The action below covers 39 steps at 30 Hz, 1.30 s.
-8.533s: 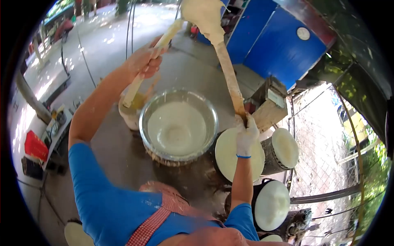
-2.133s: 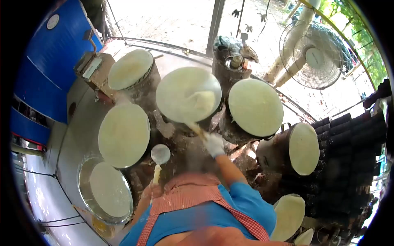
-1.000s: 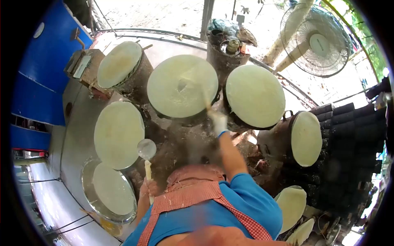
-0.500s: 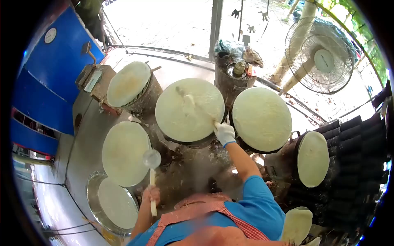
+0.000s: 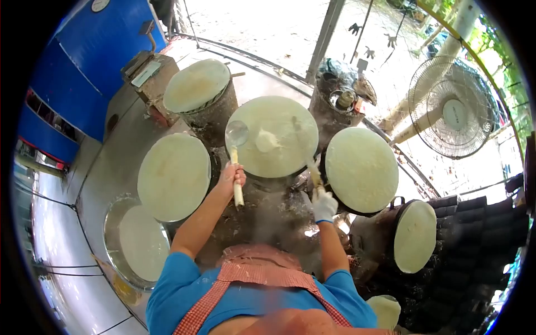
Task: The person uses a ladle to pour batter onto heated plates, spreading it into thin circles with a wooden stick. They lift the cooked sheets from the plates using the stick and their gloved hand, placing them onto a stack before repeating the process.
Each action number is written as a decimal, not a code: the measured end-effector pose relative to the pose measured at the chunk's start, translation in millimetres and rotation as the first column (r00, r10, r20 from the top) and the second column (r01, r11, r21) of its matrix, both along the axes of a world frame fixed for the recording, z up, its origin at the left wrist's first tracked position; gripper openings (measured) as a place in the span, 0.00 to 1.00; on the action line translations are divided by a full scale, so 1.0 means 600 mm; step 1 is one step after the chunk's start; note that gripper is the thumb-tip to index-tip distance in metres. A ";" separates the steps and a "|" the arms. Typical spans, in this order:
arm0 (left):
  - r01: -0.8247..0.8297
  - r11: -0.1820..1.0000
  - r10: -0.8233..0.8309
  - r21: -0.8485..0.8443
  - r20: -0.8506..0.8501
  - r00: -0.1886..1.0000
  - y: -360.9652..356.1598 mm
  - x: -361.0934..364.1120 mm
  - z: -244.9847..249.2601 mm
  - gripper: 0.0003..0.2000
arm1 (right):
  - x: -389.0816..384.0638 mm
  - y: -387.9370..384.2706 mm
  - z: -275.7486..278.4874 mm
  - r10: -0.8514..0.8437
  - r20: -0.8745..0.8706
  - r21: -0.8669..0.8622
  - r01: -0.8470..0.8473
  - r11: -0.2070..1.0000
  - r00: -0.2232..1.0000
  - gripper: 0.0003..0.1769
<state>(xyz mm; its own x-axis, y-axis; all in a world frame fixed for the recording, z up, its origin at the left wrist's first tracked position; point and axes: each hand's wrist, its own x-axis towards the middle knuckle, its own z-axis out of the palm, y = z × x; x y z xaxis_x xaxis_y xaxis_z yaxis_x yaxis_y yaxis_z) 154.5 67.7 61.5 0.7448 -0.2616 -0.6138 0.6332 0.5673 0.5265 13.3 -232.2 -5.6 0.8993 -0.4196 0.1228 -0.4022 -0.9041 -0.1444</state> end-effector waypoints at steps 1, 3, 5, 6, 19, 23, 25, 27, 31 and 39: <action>0.017 0.997 -0.018 0.074 0.008 1.000 -0.024 -0.001 -0.005 0.05 | -0.006 0.029 -0.001 0.053 -0.023 -0.004 -0.053 0.999 0.998 0.16; 0.089 0.988 -0.088 0.128 -0.010 0.996 -0.055 0.006 -0.048 0.04 | -0.021 0.097 -0.007 0.138 0.023 0.089 -0.139 0.986 0.990 0.14; 0.060 0.973 -0.117 -0.223 -0.251 0.961 -0.048 0.008 -0.038 0.05 | -0.033 0.140 -0.008 0.129 0.113 0.225 -0.152 0.962 0.985 0.13; -0.001 0.926 -0.147 -0.377 -0.365 0.919 -0.029 0.004 -0.031 0.06 | -0.037 0.150 -0.006 0.098 0.133 0.270 -0.131 0.954 0.986 0.13; -0.077 0.504 -0.623 -0.860 -0.424 0.657 0.145 -0.218 0.037 0.12 | -0.270 0.249 0.059 -0.200 0.385 0.413 0.025 0.910 0.901 0.17; 0.037 0.411 -0.775 -0.911 -0.328 0.540 0.125 -0.268 0.046 0.19 | -0.382 0.261 0.116 -0.400 0.113 0.553 0.277 0.786 0.910 0.21; 0.089 0.451 -0.786 -0.888 -0.348 0.511 0.092 -0.310 0.048 0.15 | -0.467 0.243 0.105 -0.498 -0.028 0.497 0.445 0.745 0.867 0.20; 0.120 0.448 -0.815 -0.886 -0.350 0.462 0.064 -0.353 0.044 0.14 | -0.563 0.223 0.089 -0.609 -0.046 0.400 0.573 0.716 0.792 0.18; 0.114 0.567 -0.791 -0.816 -0.501 0.350 0.011 -0.461 0.042 0.16 | -0.789 0.183 0.095 -0.758 -0.064 0.100 0.760 0.642 0.649 0.17; 0.287 0.542 -0.840 -0.790 -0.506 0.195 -0.102 -0.554 0.006 0.18 | -0.932 0.085 0.067 -0.866 -0.097 0.008 0.870 0.492 0.491 0.24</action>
